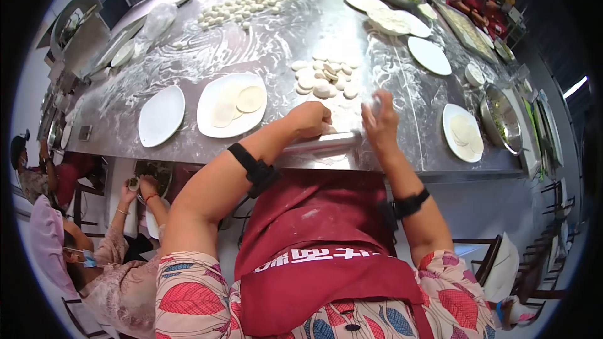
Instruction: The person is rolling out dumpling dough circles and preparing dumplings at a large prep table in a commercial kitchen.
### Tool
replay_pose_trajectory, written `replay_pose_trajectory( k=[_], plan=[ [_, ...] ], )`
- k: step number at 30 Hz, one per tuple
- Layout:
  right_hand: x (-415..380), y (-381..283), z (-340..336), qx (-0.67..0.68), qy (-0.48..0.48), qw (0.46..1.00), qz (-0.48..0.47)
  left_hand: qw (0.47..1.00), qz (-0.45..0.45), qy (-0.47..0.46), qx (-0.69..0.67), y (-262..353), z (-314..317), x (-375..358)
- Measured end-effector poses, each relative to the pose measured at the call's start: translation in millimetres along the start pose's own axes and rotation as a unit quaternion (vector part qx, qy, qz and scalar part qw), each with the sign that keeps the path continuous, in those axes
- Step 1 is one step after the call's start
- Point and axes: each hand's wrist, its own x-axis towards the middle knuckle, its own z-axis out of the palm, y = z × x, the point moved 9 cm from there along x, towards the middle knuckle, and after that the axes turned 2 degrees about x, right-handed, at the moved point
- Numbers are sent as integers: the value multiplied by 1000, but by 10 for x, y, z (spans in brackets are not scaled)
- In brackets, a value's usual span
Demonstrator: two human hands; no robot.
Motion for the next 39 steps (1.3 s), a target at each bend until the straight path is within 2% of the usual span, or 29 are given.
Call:
replay_pose_trajectory(
  k=[1,4,5,6,8,10,11,14,15,17,18,20,22,23,26,28,29,30,32,34,35,36,37,38,39],
  plan=[
    [-218,-27,-130,5,1,1000,-2,1000,20,3,-4,-7,15,-18],
    [-305,-12,-198,33,0,999,9,997,6,-13,-81,-77,-30,-86],
    [-390,1,-211,45,3,999,28,991,-33,-42,-121,-110,38,-100],
    [-252,55,-117,47,-3,997,54,994,-5,-38,-103,-67,19,-105],
    [64,19,63,4,10,1000,6,1000,15,-6,-21,-39,6,-36],
    [145,202,232,50,-29,996,74,1000,-11,-4,-27,-2,17,-15],
    [113,97,136,3,2,1000,6,999,-23,1,-33,-4,8,1],
    [-282,-56,-188,7,10,1000,-13,1000,0,-8,-1,5,52,-39],
    [-328,-53,-218,32,-1,999,29,999,-4,28,-14,-16,-13,-82],
    [-475,-16,-224,85,-18,988,127,998,-14,-7,-64,-22,-22,-163],
    [-408,-40,-158,60,-14,994,87,996,-17,-33,-85,-4,14,-212],
    [-6,23,30,3,3,1000,-2,999,-29,-8,-30,7,-18,-140],
    [129,230,245,38,-48,993,97,999,-22,30,17,-23,-10,-17],
    [121,106,159,6,-10,1000,7,999,-31,24,8,-47,41,25],
    [-277,-166,-220,-12,10,1000,-16,1000,3,14,9,-79,84,-17],
    [-521,-56,-256,81,-1,994,79,999,-15,22,-30,-113,-2,-68],
    [-509,-2,-229,77,-18,987,139,998,-18,7,-55,-87,11,-132],
    [-392,-51,-164,34,-8,996,87,997,-19,-15,-75,-58,63,-192],
    [-3,-77,-3,-57,17,998,-24,999,-33,7,-31,73,-31,-188],
    [157,145,224,23,-27,997,61,998,-52,41,19,-24,-18,-31],
    [134,50,148,-11,0,1000,5,999,-43,17,-8,-39,49,-1],
    [59,40,67,-7,4,1000,12,999,-34,-3,-39,-10,73,3],
    [-109,26,-50,-4,3,1000,22,1000,-8,-16,14,0,109,12],
    [-280,-1,-155,-1,0,999,32,1000,-11,-12,1,-28,119,-9],
    [-441,-33,-231,34,-8,996,86,1000,-14,-4,-9,-54,96,-33]
  ],
)
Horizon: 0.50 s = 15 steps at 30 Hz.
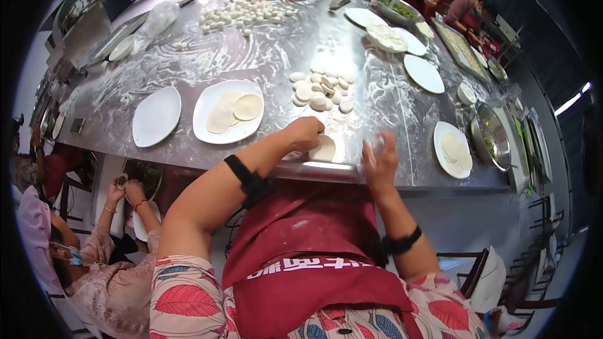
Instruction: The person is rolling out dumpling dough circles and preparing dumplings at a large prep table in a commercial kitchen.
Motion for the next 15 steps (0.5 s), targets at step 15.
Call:
replay_pose_trajectory(
  k=[15],
  plan=[
    [-91,2,-34,15,14,1000,-19,999,-16,-25,-28,43,2,-20]
  ],
)
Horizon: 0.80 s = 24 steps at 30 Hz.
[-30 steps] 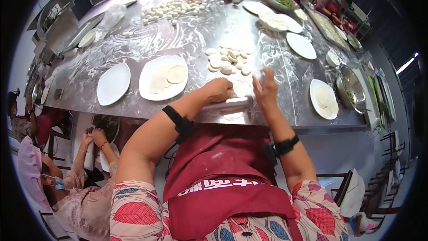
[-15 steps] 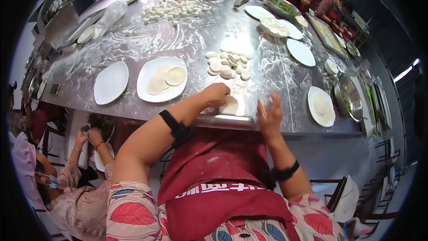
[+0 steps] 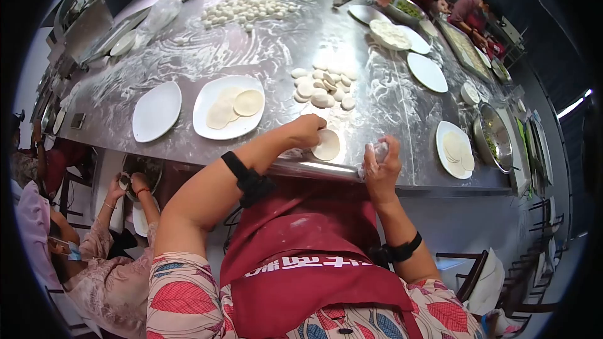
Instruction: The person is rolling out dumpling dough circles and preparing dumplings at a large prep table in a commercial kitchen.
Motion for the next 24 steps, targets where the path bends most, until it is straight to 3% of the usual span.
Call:
replay_pose_trajectory(
  k=[2,4,6,9,12,16,18,20,21,22,24],
  plan=[
    [204,0,95,-35,-1,999,-24,999,16,-32,0,83,25,-77],
    [526,-150,273,-85,7,992,-97,1000,-4,18,20,96,-66,-38],
    [721,56,491,-22,-26,999,-30,999,-8,33,15,101,-36,23],
    [548,-34,301,-73,-5,996,-58,1000,-4,15,-10,95,3,114],
    [110,68,60,-2,3,1000,1,1000,-5,10,24,-5,20,143],
    [266,1,128,-43,0,999,-23,999,16,-31,-34,-64,30,-18],
    [625,-57,366,-73,-10,997,-29,1000,-12,15,16,-18,-100,-42],
    [765,-192,488,-78,29,986,-144,998,-34,48,-6,-167,-103,66],
    [748,-27,503,-99,17,989,-111,998,-28,58,-2,-221,-62,99],
    [633,-101,409,-113,36,979,-165,997,-20,70,-1,-227,-18,91],
    [369,8,188,-105,27,986,-125,996,-28,77,30,-138,39,-7]
  ],
)
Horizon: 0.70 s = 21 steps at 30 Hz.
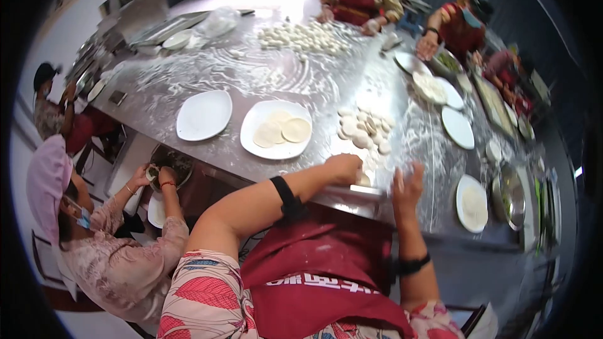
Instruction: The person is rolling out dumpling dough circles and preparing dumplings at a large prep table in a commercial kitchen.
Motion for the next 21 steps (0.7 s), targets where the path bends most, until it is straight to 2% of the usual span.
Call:
replay_pose_trajectory(
  k=[1,2,3,5,8,11,12,14,16,17,20,21],
  plan=[
    [-171,80,-73,34,-19,998,56,1000,-2,2,-1,76,-32,-79],
    [-220,-180,-181,123,-33,985,115,1000,-5,-2,0,126,-51,-153],
    [-311,-169,-214,153,-28,979,131,999,8,11,-43,92,-50,-146],
    [-361,-214,-257,147,-17,982,117,991,37,31,-125,-12,-38,-125],
    [-360,-195,-250,150,-12,981,119,968,1,53,-244,-255,-456,-332],
    [-320,-233,-266,151,-12,982,114,957,-48,130,-256,-684,-1079,-560],
    [-293,-280,-275,153,-8,983,100,941,-99,117,-303,-876,-1209,-617],
    [-271,-286,-295,156,-6,984,87,960,-102,173,-193,-1240,-1584,-648],
    [-308,-229,-266,157,-10,983,93,947,-149,273,78,-1353,-1905,-714],
    [-322,-184,-251,152,-9,984,91,951,-171,251,58,-1432,-1867,-609],
    [-332,-118,-235,122,-4,990,66,986,-116,118,12,-1203,-1407,-39],
    [-313,-163,-249,102,5,994,43,988,-76,127,54,-1000,-1285,109]
  ],
)
